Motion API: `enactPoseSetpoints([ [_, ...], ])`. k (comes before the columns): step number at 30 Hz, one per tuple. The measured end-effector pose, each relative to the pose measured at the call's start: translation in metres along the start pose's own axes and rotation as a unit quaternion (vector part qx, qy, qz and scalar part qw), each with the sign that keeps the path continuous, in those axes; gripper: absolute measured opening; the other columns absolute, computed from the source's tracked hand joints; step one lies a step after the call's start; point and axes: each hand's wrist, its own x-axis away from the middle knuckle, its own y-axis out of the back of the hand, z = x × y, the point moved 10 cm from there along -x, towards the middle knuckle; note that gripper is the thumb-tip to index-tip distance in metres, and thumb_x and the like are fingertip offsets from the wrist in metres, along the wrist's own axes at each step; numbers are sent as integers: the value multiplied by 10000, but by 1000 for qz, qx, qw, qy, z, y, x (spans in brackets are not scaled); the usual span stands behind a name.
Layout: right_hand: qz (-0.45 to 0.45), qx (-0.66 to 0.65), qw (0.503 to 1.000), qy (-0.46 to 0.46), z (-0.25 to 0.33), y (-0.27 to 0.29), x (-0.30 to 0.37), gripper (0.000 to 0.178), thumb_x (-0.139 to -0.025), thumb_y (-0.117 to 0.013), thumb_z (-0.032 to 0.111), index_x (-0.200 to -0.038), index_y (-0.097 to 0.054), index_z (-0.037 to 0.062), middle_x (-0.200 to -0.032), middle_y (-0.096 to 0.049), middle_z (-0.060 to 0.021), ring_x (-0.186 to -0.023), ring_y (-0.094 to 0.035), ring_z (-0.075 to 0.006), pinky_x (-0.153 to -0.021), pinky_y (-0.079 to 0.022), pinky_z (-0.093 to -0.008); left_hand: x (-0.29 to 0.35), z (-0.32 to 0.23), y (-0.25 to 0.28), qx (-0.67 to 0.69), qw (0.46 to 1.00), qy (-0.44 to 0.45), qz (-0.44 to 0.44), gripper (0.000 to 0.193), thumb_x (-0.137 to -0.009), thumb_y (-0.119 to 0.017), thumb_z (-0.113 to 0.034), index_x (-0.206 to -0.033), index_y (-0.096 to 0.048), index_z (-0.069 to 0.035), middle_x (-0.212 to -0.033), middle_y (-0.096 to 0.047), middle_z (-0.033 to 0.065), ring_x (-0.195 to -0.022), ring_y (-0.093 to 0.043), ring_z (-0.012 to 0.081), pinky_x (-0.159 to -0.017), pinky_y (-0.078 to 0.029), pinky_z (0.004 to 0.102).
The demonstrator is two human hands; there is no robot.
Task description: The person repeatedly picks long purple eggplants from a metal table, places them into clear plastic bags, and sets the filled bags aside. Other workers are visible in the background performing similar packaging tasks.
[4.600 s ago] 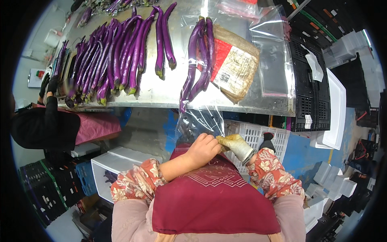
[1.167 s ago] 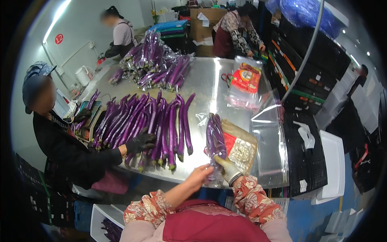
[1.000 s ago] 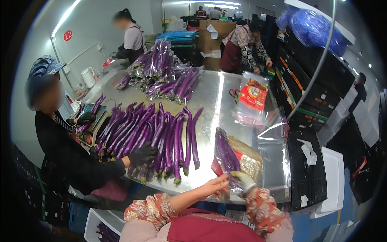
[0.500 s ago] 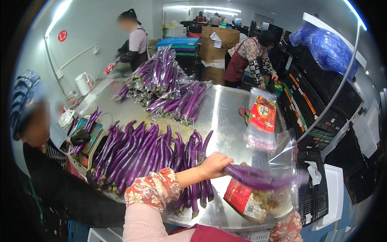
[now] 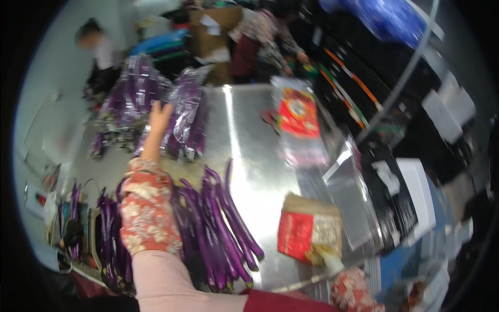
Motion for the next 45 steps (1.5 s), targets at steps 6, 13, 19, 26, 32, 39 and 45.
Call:
enactPoseSetpoints([
  [6,-80,667,666,325,32,-36,2,492,-816,-536,285,-1273,-438,131,-1265,-438,-214,-1227,-381,-312,-943,-359,-377,127,28,-76,123,979,21,161,370,-811,-586,-170,-1120,-537,27,-1000,-619,137,-929,-587,205,-808,-446,297],
  [13,-42,713,651,258,-5,-40,-3,555,-829,-504,323,-1337,-350,159,-1379,-292,-222,-1308,-244,-350,-972,-326,-460,305,-109,-105,116,927,-41,354,338,-793,-604,-169,-1103,-569,-39,-1002,-620,111,-939,-582,211,-791,-446,296],
  [19,-7,702,657,275,-12,-60,7,506,-816,-520,265,-1293,-412,139,-1331,-357,-226,-1249,-335,-358,-876,-430,-418,421,-156,-99,84,896,-54,433,327,-799,-613,-198,-1083,-585,-39,-1010,-613,121,-883,-582,240,-760,-459,320],
  [26,51,606,710,355,-4,-45,12,432,-841,-503,286,-1238,-472,119,-1286,-420,-215,-1191,-417,-321,-918,-400,-409,529,-192,-97,111,864,-21,491,290,-826,-594,-196,-1082,-595,-59,-984,-627,97,-884,-592,206,-712,-455,302],
  [32,-1,499,769,400,36,20,14,377,-848,-480,251,-1198,-514,115,-1218,-511,-148,-1110,-492,-296,-936,-378,-395,575,-188,-88,92,880,51,464,311,-832,-565,-230,-1067,-591,-29,-1010,-619,134,-939,-590,250,-790,-453,326],
  [39,88,522,718,452,17,-23,21,331,-820,-494,218,-1122,-548,94,-1136,-540,-164,-1065,-508,-303,-883,-394,-411,620,-194,-81,61,889,67,449,291,-840,-555,-224,-1053,-591,-30,-1023,-609,142,-968,-570,296,-830,-444,356],
  [45,102,631,606,473,-7,-53,20,367,-757,-535,249,-1086,-556,89,-1160,-509,-194,-1109,-474,-307,-884,-380,-443,635,-195,-56,24,909,68,410,284,-831,-555,-220,-1049,-582,-40,-954,-611,146,-864,-577,307,-761,-453,384],
])
